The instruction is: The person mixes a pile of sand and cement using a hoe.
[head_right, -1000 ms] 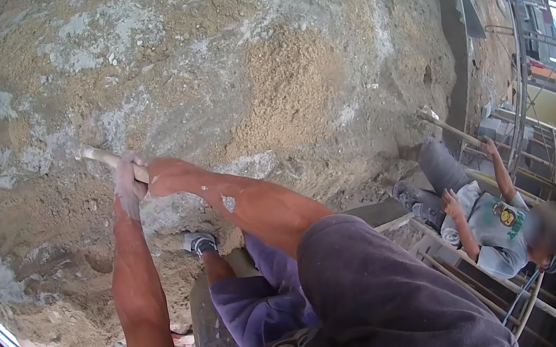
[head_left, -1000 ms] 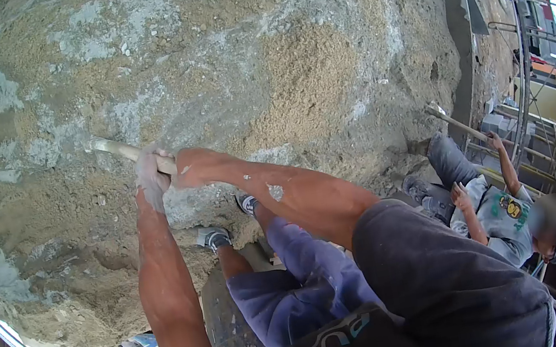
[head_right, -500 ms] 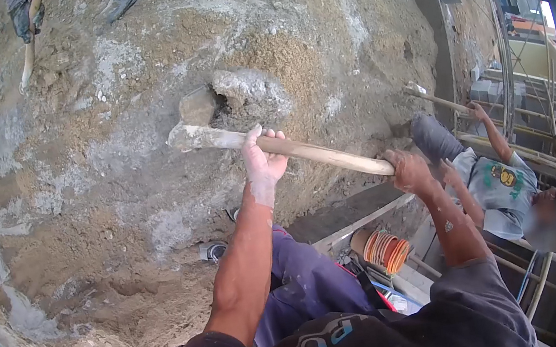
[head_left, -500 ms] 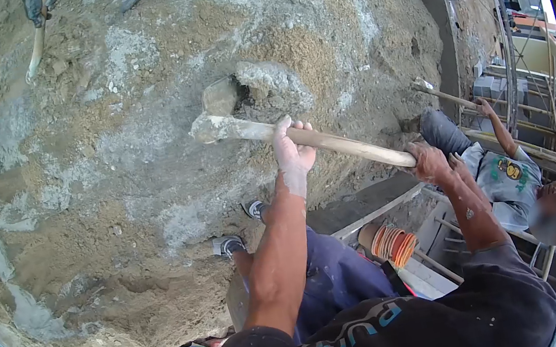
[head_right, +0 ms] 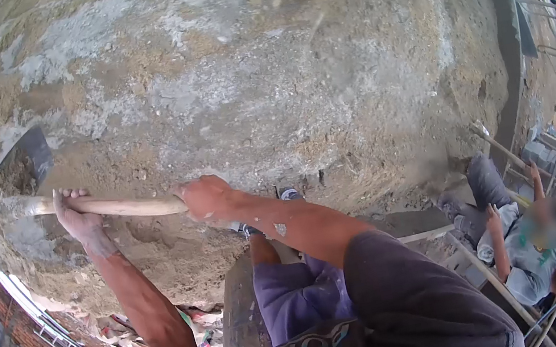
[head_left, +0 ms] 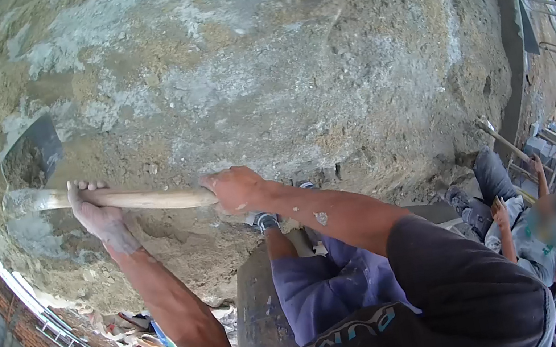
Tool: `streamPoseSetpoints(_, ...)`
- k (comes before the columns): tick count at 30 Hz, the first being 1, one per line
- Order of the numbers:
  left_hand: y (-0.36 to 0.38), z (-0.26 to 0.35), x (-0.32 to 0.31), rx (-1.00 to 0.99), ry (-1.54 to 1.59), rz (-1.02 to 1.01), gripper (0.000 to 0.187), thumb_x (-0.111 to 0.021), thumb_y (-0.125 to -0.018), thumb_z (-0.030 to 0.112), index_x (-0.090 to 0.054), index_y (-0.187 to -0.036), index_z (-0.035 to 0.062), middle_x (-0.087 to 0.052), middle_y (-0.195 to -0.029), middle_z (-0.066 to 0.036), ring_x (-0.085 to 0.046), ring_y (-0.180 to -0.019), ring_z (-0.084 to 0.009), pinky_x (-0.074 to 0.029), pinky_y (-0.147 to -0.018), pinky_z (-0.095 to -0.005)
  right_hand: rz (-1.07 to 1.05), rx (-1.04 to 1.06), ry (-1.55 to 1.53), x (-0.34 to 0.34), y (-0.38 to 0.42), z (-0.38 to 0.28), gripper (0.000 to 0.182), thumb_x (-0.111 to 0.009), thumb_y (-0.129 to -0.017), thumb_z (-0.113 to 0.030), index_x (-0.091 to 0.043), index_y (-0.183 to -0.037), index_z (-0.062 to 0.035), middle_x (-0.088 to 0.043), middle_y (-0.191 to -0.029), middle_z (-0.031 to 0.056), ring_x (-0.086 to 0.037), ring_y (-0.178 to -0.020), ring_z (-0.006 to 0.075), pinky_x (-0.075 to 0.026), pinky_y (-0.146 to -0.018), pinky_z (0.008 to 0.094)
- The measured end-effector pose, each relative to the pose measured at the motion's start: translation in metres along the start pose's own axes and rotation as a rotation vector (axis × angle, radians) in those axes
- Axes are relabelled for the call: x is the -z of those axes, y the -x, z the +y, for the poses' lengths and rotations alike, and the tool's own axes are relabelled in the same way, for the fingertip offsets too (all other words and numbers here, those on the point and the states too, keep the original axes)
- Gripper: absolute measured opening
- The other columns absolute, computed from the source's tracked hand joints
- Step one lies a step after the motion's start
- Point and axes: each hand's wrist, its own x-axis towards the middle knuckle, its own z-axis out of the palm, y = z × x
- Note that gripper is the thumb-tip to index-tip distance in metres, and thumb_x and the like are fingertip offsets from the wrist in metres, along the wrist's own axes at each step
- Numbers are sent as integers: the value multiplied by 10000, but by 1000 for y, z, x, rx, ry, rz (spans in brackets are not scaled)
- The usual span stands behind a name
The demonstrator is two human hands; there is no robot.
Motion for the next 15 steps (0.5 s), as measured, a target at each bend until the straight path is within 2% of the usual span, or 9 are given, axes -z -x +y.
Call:
streamPoseSetpoints(3, -5, -31, -12, -98, -141, 125, 173, -586, -928, 159, -469, -894, 37, -511, -749, -40, -531, -593, -154, -531, -551, -324, 13, -13, -39, 5, -87, -47, 348, -628, -778, -148, -573, -1103, -37, -667, -966, 191, -654, -909, 361, -515, -779, 458)
streamPoseSetpoints(5, -9, -92, -14, -89, -177, 178, 207, -572, -928, 175, -462, -877, 8, -527, -730, -59, -535, -547, -162, -503, -481, -331, 63, -88, -31, 9, -125, -50, 323, -625, -779, -142, -591, -1079, -28, -669, -1009, 193, -652, -944, 355, -521, -796, 442)
streamPoseSetpoints(6, -24, -118, -4, -88, -405, 138, 211, -585, -921, 181, -496, -805, 29, -550, -668, -60, -538, -524, -154, -473, -476, -304, 78, -166, -13, 7, -137, -45, 295, -633, -781, -162, -608, -1051, -47, -676, -1031, 174, -655, -964, 341, -530, -799, 424)
streamPoseSetpoints(7, -32, -135, -9, 14, -384, 165, 227, -588, -887, 167, -507, -733, 21, -543, -605, -65, -532, -489, -156, -443, -439, -307, 86, -252, -21, 0, -143, -31, 284, -638, -780, -173, -627, -1034, -46, -675, -1039, 173, -654, -975, 336, -531, -806, 418)
streamPoseSetpoints(9, -29, -174, -16, 226, -490, 106, 180, -567, -843, 138, -520, -714, 20, -532, -587, -64, -519, -464, -168, -431, -419, -327, 97, -389, -37, -5, -135, 2, 270, -639, -783, -201, -656, -1003, -45, -674, -1042, 179, -653, -988, 330, -529, -814, 412)
streamPoseSetpoints(11, -12, -202, -20, 507, -655, -62, 147, -548, -818, 114, -520, -707, 22, -539, -596, -84, -535, -483, -191, -441, -427, -340, 34, -467, -83, -4, -104, 29, 308, -641, -782, -258, -666, -992, -34, -676, -1013, 191, -659, -966, 326, -524, -799, 408)
streamPoseSetpoints(12, 2, -216, -28, 570, -657, -101, 135, -541, -814, 109, -525, -715, 19, -545, -612, -95, -547, -504, -202, -450, -438, -346, -13, -490, -113, 2, -82, 39, 350, -646, -775, -296, -666, -995, -24, -678, -990, 197, -666, -941, 325, -521, -783, 403)
streamPoseSetpoints(14, 35, -241, -59, 690, -593, -190, 110, -545, -818, 112, -531, -783, 8, -553, -642, -112, -569, -549, -223, -473, -464, -359, -73, -577, -139, 39, -39, 52, 452, -662, -751, -375, -667, -1003, 0, -682, -936, 203, -673, -875, 334, -512, -741, 410)
streamPoseSetpoints(15, 54, -253, -74, 755, -533, -226, 125, -555, -826, 121, -533, -845, 0, -554, -654, -117, -579, -573, -232, -487, -479, -366, -45, -548, -104, 59, -18, 66, 412, -684, -736, -359, -642, -885, 23, -648, -794, 169, -632, -716, 268, -478, -625, 387)
